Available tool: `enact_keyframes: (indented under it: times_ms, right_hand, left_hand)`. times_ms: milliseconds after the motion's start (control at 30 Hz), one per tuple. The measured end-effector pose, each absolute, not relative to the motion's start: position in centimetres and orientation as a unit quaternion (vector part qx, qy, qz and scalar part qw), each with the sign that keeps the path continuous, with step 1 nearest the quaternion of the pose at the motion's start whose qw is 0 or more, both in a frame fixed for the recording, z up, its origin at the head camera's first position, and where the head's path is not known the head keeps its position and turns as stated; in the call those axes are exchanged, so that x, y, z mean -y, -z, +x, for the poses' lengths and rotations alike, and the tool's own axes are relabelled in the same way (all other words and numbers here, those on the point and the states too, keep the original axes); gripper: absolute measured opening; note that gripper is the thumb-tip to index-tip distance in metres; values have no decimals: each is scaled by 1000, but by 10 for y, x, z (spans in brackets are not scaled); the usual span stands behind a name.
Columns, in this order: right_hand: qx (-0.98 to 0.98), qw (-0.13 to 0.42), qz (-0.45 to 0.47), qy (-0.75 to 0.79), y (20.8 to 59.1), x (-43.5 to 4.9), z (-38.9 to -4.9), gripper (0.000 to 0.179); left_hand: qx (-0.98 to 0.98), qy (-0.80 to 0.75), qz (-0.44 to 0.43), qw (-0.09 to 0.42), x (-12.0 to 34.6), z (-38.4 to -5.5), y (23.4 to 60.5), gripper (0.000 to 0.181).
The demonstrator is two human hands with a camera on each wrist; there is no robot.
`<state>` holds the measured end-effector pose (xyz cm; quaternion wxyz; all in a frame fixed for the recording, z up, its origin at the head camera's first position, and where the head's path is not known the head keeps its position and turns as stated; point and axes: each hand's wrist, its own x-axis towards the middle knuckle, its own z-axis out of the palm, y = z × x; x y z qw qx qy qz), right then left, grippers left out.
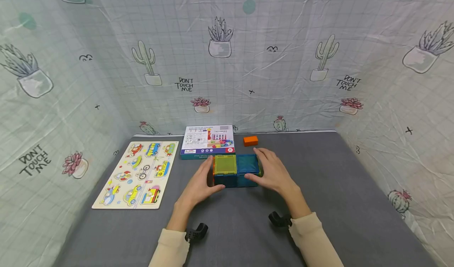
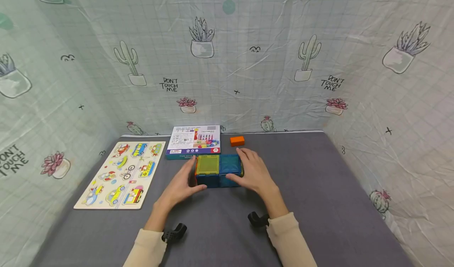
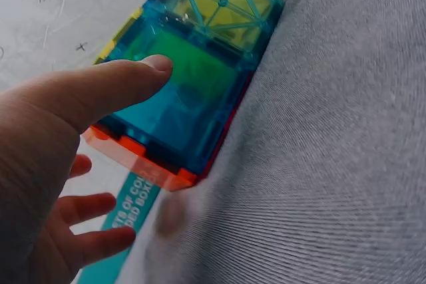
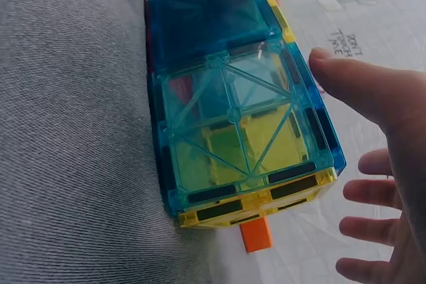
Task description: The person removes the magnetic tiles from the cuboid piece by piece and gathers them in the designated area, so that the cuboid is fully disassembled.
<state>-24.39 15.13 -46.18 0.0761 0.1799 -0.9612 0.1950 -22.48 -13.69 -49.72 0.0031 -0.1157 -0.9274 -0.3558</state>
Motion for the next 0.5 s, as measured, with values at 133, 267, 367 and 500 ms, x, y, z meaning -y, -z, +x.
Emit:
enact_keyframes:
  times_ms: [133, 267, 367, 500]
  right_hand:
    - [958, 66, 186, -207, 463, -151, -249, 103]
    - [956, 56, 189, -220, 466, -153, -253, 103]
    - [953, 48, 188, -233, 467, -153, -256, 102]
    - [949, 35, 182, -254, 467, -154, -257, 103]
  left_hand:
    - [920, 374, -115, 2, 139, -227, 503, 111]
    - [912, 393, -116, 1, 141, -231, 508, 112]
    - [899, 420, -123, 2, 142, -234, 513, 112]
    - [884, 449, -132, 5, 144, -237, 520, 110]
